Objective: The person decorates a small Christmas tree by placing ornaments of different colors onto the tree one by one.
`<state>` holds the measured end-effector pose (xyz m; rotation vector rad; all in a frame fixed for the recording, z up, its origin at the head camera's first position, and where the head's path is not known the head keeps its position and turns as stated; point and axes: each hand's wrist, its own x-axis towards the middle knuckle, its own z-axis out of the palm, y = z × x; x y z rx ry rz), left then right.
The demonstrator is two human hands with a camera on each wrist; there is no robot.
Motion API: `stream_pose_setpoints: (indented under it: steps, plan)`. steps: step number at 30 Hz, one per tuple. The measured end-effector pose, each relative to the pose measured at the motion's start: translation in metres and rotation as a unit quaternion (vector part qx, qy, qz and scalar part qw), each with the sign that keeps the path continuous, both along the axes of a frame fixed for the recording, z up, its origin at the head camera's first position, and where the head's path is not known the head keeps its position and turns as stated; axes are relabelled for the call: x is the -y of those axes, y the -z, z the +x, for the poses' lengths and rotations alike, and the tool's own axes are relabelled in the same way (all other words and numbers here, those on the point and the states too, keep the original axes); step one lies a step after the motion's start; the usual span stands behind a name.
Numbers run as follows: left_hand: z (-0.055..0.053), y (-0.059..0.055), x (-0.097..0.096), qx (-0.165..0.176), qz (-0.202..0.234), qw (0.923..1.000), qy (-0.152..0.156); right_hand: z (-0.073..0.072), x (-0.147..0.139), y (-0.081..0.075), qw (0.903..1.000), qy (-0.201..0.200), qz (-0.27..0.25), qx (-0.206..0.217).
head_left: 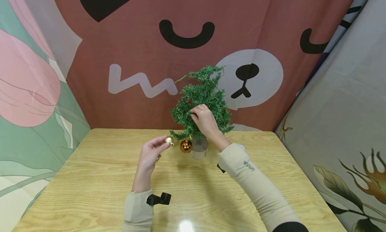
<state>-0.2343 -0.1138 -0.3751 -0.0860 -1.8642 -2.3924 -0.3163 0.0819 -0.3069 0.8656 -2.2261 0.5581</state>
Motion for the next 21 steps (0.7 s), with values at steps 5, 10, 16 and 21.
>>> stream_pose_setpoints:
  steps: [5,10,16,21]
  plan:
    - [-0.001,-0.002,-0.003,-0.011,-0.003,0.9999,0.003,0.0,0.0,0.0,1.0,0.001,0.002,0.003]
    - [-0.001,-0.006,-0.006,-0.024,-0.011,0.9997,-0.003,0.0,0.0,0.0,1.0,0.005,0.005,0.003]
    - [-0.002,-0.011,-0.008,-0.042,-0.017,0.9989,0.003,0.0,0.0,-0.001,0.9999,0.013,0.006,0.007]
    - [-0.003,-0.015,-0.01,-0.057,-0.012,0.9983,0.01,0.0,0.001,-0.002,0.9997,0.017,0.004,0.018]
